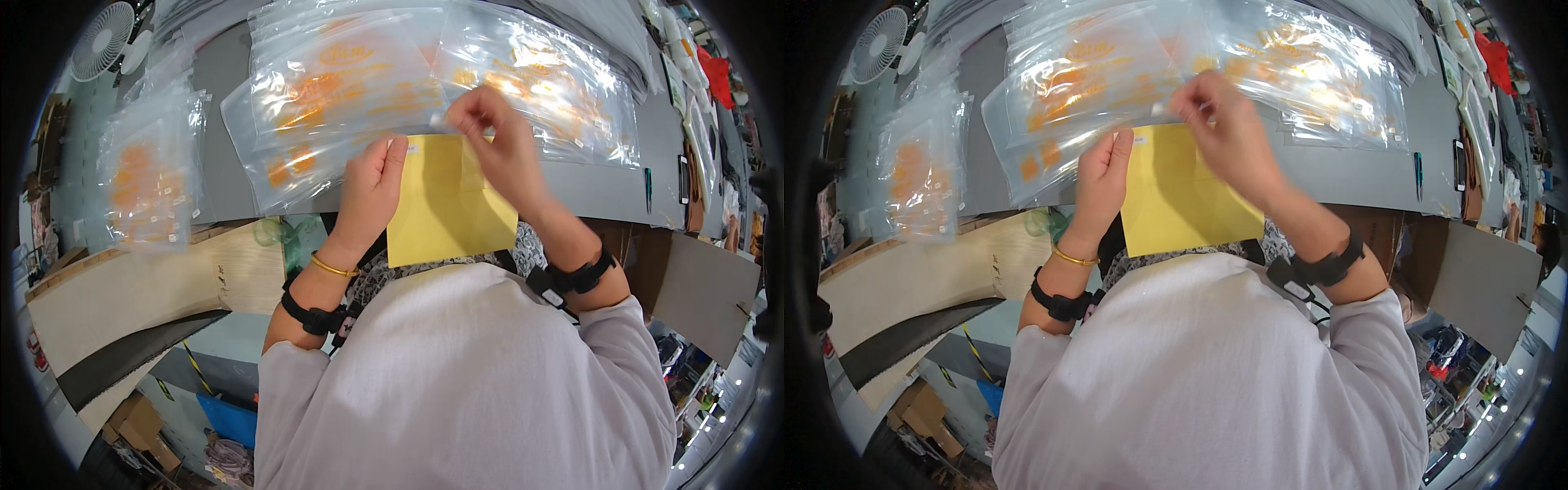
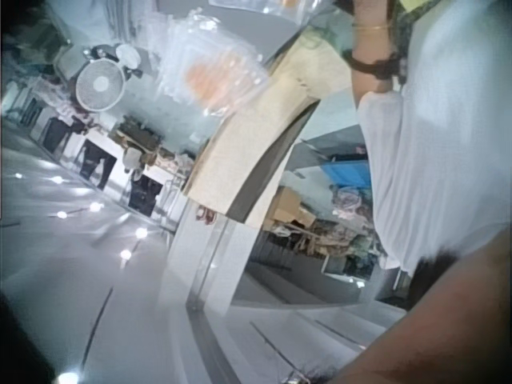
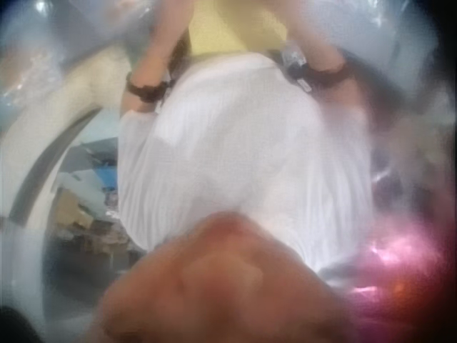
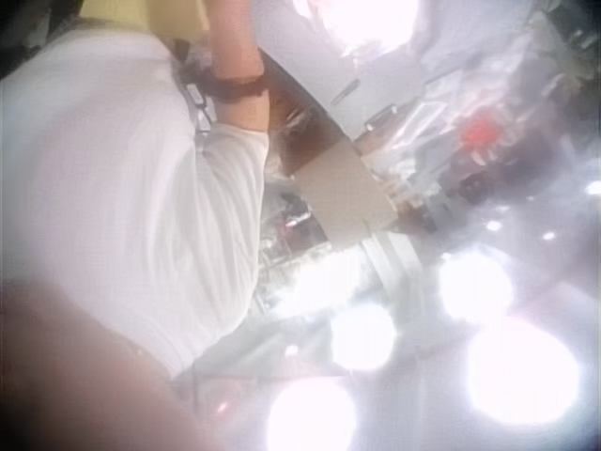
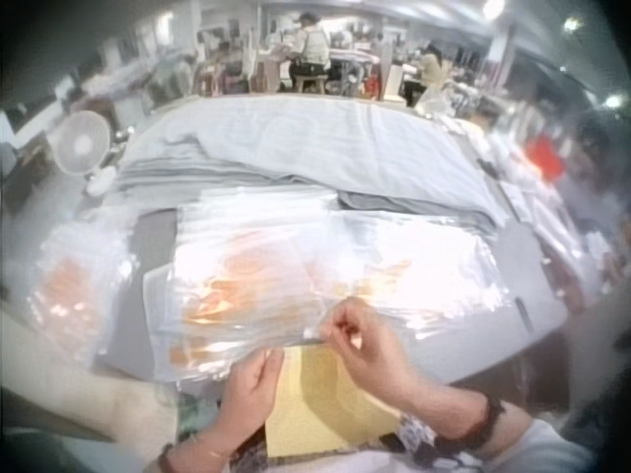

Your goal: The person repeatedly peels small white labels from a yellow sheet and sticks them onto clear plastic bags containing orange items on a table. The person handles the bags and labels by hand, placing each label on the bag surface.

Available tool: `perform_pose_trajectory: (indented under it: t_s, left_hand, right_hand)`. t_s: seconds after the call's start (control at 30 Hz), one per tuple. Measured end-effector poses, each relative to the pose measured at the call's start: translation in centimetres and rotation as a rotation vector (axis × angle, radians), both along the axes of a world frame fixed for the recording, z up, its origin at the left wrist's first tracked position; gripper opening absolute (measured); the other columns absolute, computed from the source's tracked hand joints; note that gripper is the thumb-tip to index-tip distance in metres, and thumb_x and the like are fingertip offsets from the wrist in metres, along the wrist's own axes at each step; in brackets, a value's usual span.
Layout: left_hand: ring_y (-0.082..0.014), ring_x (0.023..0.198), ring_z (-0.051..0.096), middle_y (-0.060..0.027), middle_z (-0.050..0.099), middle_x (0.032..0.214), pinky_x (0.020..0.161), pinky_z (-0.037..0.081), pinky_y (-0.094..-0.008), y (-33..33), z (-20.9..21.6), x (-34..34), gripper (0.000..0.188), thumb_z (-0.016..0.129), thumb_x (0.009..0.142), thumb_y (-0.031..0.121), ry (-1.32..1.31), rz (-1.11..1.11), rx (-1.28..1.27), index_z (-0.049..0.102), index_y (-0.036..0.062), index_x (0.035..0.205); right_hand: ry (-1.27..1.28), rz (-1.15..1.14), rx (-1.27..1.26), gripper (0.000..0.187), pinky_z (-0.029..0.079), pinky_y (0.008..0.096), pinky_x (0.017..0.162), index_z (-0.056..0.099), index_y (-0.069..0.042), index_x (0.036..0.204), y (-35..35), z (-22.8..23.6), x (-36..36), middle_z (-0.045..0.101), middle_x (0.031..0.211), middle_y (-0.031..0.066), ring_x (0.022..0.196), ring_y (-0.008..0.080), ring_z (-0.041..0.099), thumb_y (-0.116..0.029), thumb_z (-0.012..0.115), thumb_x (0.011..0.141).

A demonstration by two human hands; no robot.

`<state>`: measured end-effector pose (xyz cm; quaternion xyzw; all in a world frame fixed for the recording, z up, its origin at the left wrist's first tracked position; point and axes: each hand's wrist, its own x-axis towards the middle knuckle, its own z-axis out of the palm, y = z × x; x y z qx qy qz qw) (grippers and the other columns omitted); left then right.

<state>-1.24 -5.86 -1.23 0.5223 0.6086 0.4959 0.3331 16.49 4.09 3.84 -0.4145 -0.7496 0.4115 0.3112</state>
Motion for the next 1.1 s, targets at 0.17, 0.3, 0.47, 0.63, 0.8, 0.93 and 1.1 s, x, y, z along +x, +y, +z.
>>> perform_pose_trajectory:
  t_s: [0.17, 0.3, 0.47, 0.63, 0.8, 0.93, 1.1]
  left_hand:
    - [-0.0337, 0.109, 0.064, -0.0145, 0.069, 0.113, 0.092, 0.054, -0.0413, 2.3, 0.4, -1.1, 0.018, 0.071, 0.094, 0.013, 0.755, -0.188, 0.431, 0.068, -0.0025, 0.103]
    - [-0.0323, 0.117, 0.062, -0.0139, 0.067, 0.118, 0.096, 0.054, -0.0435, 2.8, -0.3, -1.0, 0.019, 0.073, 0.091, 0.012, 0.767, -0.273, 0.35, 0.068, -0.0007, 0.104]
    - [-0.0312, 0.119, 0.061, -0.0122, 0.066, 0.118, 0.097, 0.054, -0.044, 2.0, -0.2, -0.9, 0.022, 0.074, 0.09, 0.014, 0.806, -0.282, 0.282, 0.068, 0.0001, 0.106]
    - [-0.0306, 0.116, 0.06, -0.0106, 0.064, 0.12, 0.095, 0.052, -0.0444, 1.5, 0.5, -1.2, 0.025, 0.075, 0.089, 0.015, 0.843, -0.283, 0.252, 0.068, 0.0011, 0.109]
    - [-0.0306, 0.112, 0.06, -0.0091, 0.063, 0.131, 0.094, 0.05, -0.0447, 2.0, 1.1, -0.7, 0.025, 0.076, 0.089, 0.016, 0.913, -0.293, 0.235, 0.068, 0.0041, 0.11]
    - [-0.0294, 0.109, 0.058, -0.006, 0.062, 0.143, 0.095, 0.048, -0.0448, 2.4, 1.6, -0.4, 0.024, 0.075, 0.089, 0.018, 0.943, -0.314, 0.179, 0.068, 0.0084, 0.11]
    - [-0.0279, 0.109, 0.056, -0.0027, 0.062, 0.146, 0.094, 0.044, -0.0436, 2.8, 1.9, -0.3, 0.024, 0.076, 0.089, 0.022, 0.982, -0.332, 0.157, 0.069, 0.0118, 0.109]
  right_hand:
    - [-0.201, 0.059, 0.011, 0.011, 0.051, 0.0334, 0.091, 0.069, 0.002, 0.097, 5.4, -2.6, -1.5, 0.063, 0.113, 0.0088, 0.102, 0.0217, 0.063, -0.008, 0.073, 0.096]
    - [-0.303, 0.073, 0.138, 0.012, 0.051, 0.0352, 0.095, 0.072, 0.002, 0.095, 6.3, -6.0, -1.6, 0.064, 0.114, 0.0088, 0.106, 0.0225, 0.061, -0.009, 0.074, 0.094]
    - [-0.19, 0.089, 0.127, 0.012, 0.05, 0.0355, 0.096, 0.075, 0.0, 0.094, 7.0, -6.3, -0.3, 0.065, 0.118, 0.0056, 0.109, 0.0243, 0.056, -0.011, 0.077, 0.092]
    - [-0.28, 0.08, 0.08, 0.011, 0.046, 0.037, 0.101, 0.076, -0.004, 0.091, 7.0, -5.4, 0.3, 0.065, 0.123, 0.0036, 0.116, 0.0262, 0.052, -0.015, 0.078, 0.091]
    - [-0.379, 0.05, 0.204, 0.01, 0.036, 0.0413, 0.109, 0.077, -0.007, 0.09, 5.5, -5.3, -0.4, 0.065, 0.124, 0.0016, 0.12, 0.0269, 0.05, -0.017, 0.077, 0.09]
    - [-0.392, 0.043, 0.228, 0.01, 0.034, 0.0431, 0.109, 0.076, -0.007, 0.089, 4.9, -5.2, -0.7, 0.065, 0.125, 0.0022, 0.12, 0.0274, 0.051, -0.016, 0.078, 0.087]
    - [-0.397, 0.027, 0.329, 0.015, 0.042, 0.0414, 0.101, 0.073, -0.006, 0.09, 5.2, -5.4, 0.3, 0.064, 0.119, 0.0069, 0.115, 0.03, 0.055, -0.017, 0.081, 0.085]
